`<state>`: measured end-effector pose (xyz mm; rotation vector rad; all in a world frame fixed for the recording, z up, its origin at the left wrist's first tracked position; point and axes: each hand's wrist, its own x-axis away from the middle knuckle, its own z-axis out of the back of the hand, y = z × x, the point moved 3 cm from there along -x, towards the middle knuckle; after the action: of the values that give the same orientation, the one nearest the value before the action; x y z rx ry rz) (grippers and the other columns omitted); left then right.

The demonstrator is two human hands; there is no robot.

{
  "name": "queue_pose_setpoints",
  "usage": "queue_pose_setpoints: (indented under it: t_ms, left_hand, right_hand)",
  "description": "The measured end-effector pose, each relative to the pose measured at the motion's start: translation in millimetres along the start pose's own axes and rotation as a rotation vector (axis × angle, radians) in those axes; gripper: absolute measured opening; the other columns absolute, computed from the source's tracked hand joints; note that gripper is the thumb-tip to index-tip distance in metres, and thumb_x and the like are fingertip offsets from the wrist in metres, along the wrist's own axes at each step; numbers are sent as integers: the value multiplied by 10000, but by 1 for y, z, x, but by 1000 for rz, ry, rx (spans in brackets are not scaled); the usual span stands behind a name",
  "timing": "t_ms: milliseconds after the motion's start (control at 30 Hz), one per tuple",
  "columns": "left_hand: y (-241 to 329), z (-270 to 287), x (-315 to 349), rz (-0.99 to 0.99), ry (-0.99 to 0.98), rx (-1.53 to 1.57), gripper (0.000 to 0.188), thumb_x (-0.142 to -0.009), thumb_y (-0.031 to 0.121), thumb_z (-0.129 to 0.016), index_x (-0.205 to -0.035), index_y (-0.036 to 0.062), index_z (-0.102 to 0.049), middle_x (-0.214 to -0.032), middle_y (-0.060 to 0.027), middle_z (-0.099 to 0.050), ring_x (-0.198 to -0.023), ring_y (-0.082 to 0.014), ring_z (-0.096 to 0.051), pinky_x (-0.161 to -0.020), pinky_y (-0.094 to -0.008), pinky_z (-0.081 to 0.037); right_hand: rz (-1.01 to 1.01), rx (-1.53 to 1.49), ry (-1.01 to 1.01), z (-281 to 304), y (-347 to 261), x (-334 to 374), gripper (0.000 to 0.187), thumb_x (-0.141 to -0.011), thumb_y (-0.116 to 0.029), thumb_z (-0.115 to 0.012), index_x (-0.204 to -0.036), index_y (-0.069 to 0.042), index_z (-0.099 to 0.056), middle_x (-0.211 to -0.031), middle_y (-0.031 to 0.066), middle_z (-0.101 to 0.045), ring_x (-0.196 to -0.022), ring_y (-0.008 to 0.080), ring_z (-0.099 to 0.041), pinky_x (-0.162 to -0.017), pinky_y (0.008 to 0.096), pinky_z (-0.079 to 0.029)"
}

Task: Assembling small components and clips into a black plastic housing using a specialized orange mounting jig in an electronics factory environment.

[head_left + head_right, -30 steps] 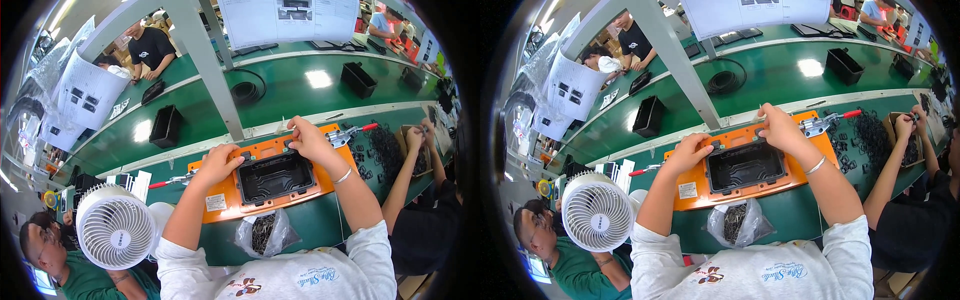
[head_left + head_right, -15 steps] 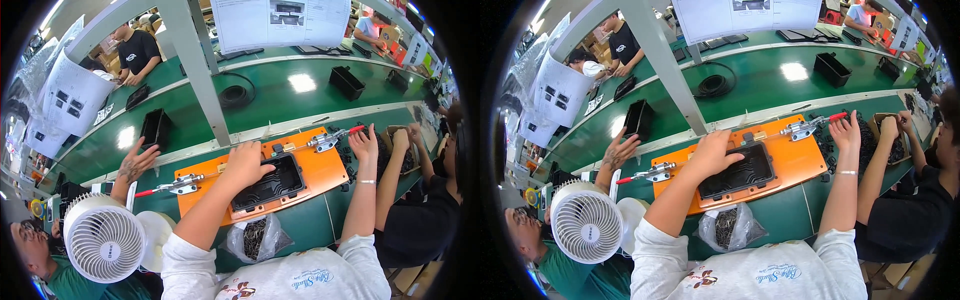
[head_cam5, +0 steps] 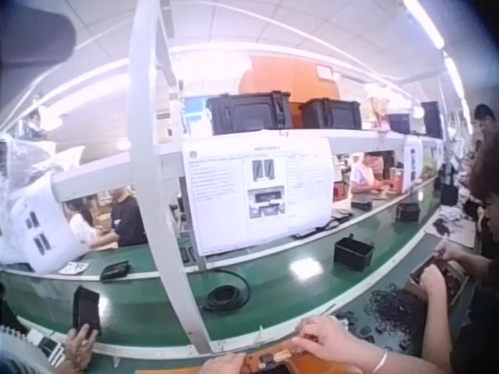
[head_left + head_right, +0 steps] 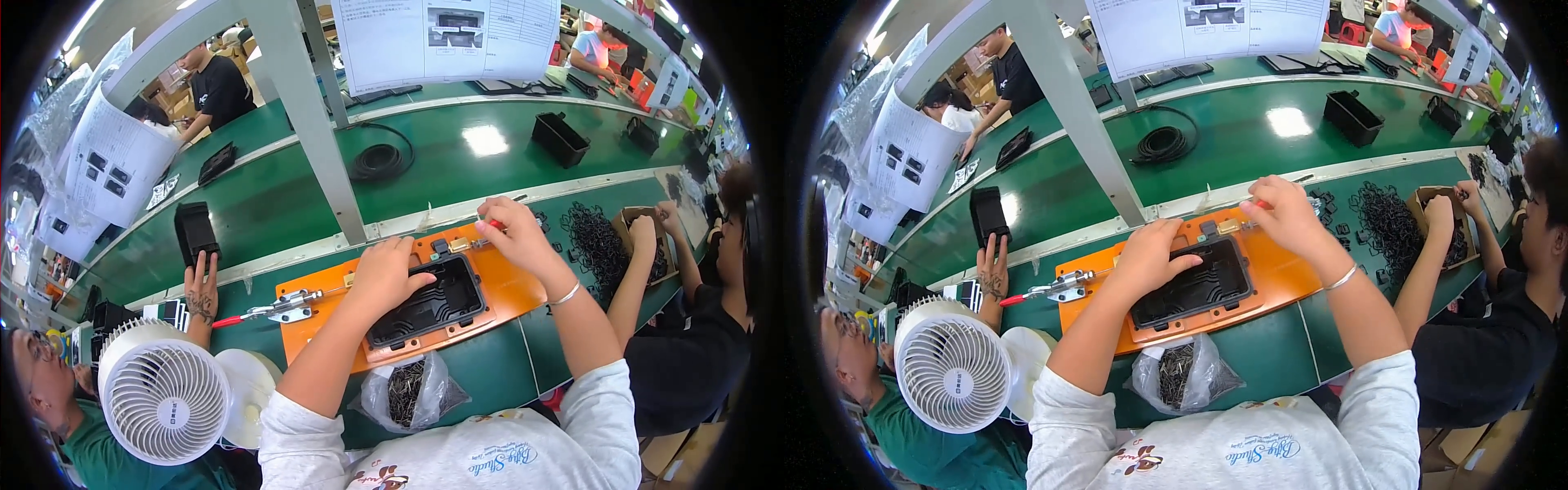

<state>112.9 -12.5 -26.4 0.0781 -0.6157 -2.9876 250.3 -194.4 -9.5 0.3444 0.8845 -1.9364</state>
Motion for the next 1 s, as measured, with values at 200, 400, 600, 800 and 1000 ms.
queue_pose_setpoints:
  t_ms: [200, 400, 600, 800, 1000]
  left_hand:
    - [-25, 26, 70, -55, 595, 75, 427, -775, 245, -724, -1115, 27, -586, -1172, -168, -570, -1076, -301, -559, -936, -419, -427]
    - [-90, 14, 170, 308, 1061, 943, 186, -868, 127, -628, -1015, 22, -583, -981, -60, -575, -940, -161, -537, -826, -321, -432]
    - [-141, 1, 179, 698, 1365, 1700, 407, -893, 307, -587, -1180, 50, -455, -1127, -99, -503, -1070, -217, -472, -931, -385, -328]
    - [-143, 29, 160, 657, 1601, 1525, 404, -898, 292, -580, -1188, 51, -436, -1127, -96, -516, -1019, -199, -517, -900, -374, -337]
    - [-124, 65, 149, 423, 1600, 1044, 227, -939, 258, -541, -963, 44, -470, -794, -55, -600, -815, -140, -584, -745, -253, -399]
  right_hand:
    - [-562, -433, 523, 66, 48, -3, 207, -914, -202, -585, -989, -13, -622, -953, 44, -595, -843, 127, -560, -759, 261, -462]
    - [-292, -252, 556, 72, 12, -16, 204, -840, -131, -661, -1000, -11, -617, -930, 53, -614, -811, 130, -572, -720, 249, -471]
    - [-2, -330, -334, -55, -89, -49, 200, -694, -67, -747, -857, 5, -656, -814, 115, -643, -746, 216, -635, -693, 308, -512]
    - [-11, -333, -682, -118, -95, -59, 180, -656, -71, -775, -781, -9, -661, -742, 111, -638, -684, 219, -624, -643, 311, -502]
    - [-87, -462, -766, -121, -82, -57, 264, -613, -118, -821, -789, -16, -653, -773, 115, -647, -696, 231, -628, -639, 328, -498]
